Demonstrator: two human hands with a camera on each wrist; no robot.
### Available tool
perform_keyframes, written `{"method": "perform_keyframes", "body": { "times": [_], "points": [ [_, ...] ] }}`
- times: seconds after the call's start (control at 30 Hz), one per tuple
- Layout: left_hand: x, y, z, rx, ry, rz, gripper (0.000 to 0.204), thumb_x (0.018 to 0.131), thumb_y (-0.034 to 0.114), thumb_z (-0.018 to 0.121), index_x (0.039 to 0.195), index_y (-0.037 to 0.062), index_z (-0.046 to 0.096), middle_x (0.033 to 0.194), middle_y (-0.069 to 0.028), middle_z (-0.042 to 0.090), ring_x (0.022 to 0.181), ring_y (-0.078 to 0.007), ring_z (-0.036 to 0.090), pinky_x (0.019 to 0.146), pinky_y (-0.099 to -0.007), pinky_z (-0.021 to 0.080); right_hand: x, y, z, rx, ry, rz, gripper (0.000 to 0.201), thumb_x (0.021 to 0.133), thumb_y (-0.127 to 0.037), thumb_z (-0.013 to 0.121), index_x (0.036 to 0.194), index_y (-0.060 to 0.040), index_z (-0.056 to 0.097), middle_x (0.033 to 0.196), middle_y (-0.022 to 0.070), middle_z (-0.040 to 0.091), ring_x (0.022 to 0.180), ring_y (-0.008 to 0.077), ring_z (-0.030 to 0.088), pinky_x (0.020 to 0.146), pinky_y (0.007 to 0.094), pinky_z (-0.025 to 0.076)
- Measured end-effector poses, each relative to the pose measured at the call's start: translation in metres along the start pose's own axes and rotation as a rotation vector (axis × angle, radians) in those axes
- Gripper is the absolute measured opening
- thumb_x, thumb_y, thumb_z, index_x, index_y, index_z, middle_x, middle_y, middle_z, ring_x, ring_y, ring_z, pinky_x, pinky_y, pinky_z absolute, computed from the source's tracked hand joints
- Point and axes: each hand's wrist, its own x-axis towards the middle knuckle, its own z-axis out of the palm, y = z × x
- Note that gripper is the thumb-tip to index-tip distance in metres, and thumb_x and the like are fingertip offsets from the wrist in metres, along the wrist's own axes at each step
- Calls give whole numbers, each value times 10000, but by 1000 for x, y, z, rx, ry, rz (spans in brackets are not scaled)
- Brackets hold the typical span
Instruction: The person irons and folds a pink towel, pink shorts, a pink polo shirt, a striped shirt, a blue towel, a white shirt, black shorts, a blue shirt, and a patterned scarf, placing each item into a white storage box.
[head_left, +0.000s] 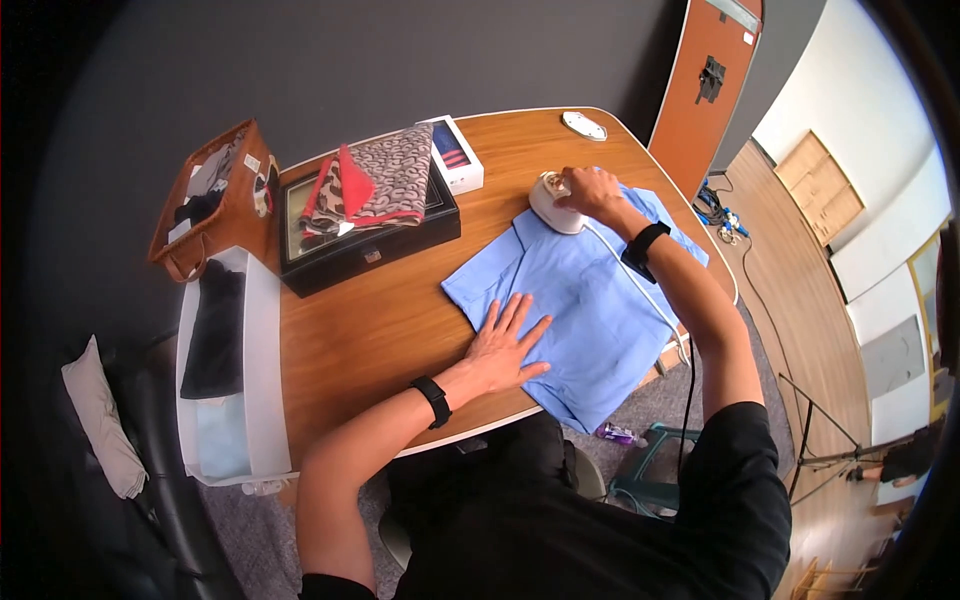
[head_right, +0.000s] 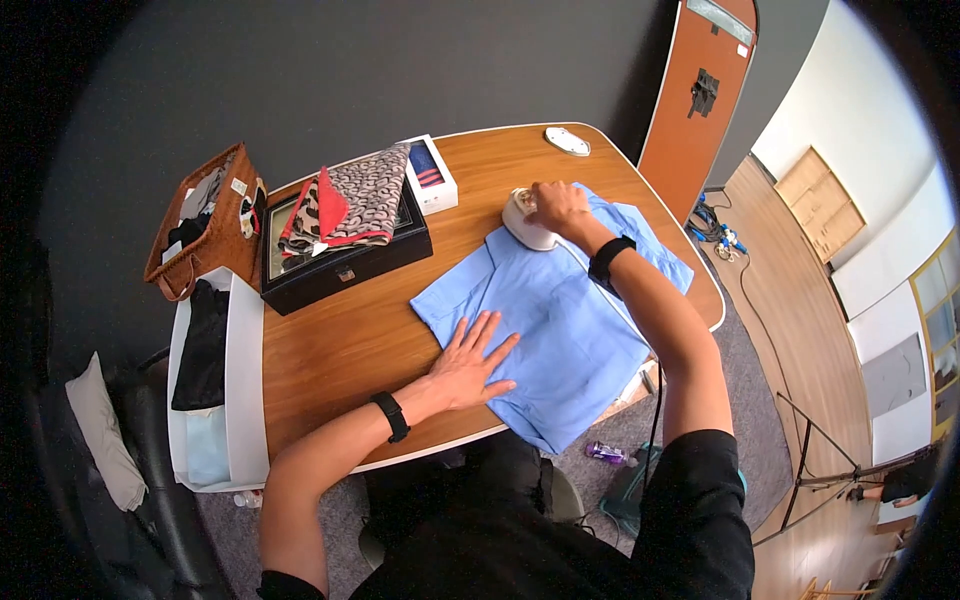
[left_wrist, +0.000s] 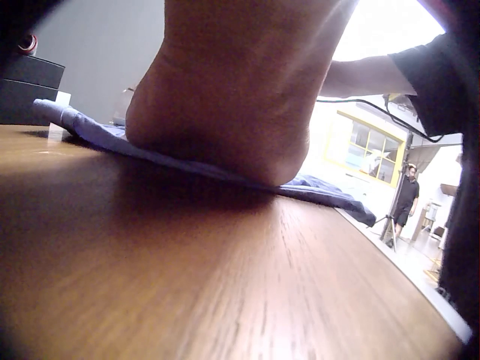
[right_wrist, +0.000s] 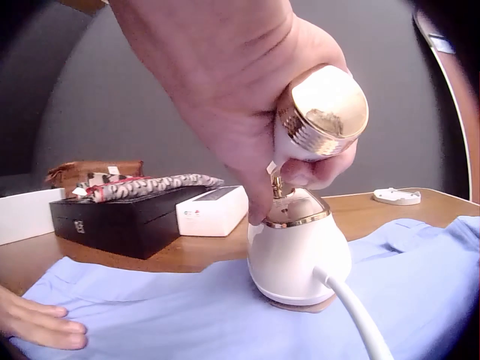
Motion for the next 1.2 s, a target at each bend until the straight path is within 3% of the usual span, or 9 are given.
{"method": "perform_keyframes", "body": {
  "times": [0.33, 0.6, 0.83, 0.87, 1.0, 1.2],
  "points": [
    [-1, 0, 1, 4, 48, 7, 837, 1006, 661, 465, 1648, 151, 295, 1689, -322, 107, 1582, -476, 67, 1259, -619, 90, 26, 98, 10, -126, -9, 297, 534, 784, -439, 855, 1203, -134, 724, 1134, 140, 765, 1078, 329, 737, 897, 451, 596],
    [-1, -1, 2, -18, 60, 12, 840, 1000, 653, 492, 1643, 145, 309, 1683, -328, 120, 1581, -476, 71, 1257, -618, 92, 46, 109, 27, -76, 123, 348, 497, 813, -415, 849, 1194, -125, 714, 1097, 181, 762, 1040, 357, 743, 852, 469, 602],
    [-2, -2, 5, -53, 83, 9, 899, 994, 645, 508, 1630, 48, 291, 1691, -306, 126, 1585, -457, 78, 1262, -612, 99, -17, 56, -11, 25, 134, 67, 499, 844, -419, 807, 1258, -167, 688, 1060, 178, 759, 1006, 382, 729, 856, 489, 583],
    [-4, -3, 7, -62, 151, 22, 951, 972, 644, 541, 1583, -53, 327, 1676, -295, 209, 1574, -435, 159, 1260, -609, 137, -30, 42, -18, 32, 91, 21, 525, 840, -421, 807, 1292, -186, 678, 1059, 177, 758, 1003, 379, 728, 859, 490, 579],
    [-20, -1, 1, -5, 147, 15, 935, 975, 602, 566, 1509, -145, 387, 1634, -302, 311, 1547, -424, 258, 1255, -597, 176, -80, -4, -30, 38, -43, -150, 577, 835, -434, 805, 1349, -216, 660, 1052, 176, 756, 1019, 380, 722, 861, 489, 572],
    [-54, -9, -10, 52, 57, -104, 962, 996, 603, 538, 1526, -169, 319, 1647, -328, 243, 1568, -427, 187, 1267, -577, 150, -136, -56, -23, 113, -239, -305, 569, 840, -460, 801, 1334, -213, 660, 1010, 189, 748, 984, 406, 722, 842, 495, 569]
  ]
}}
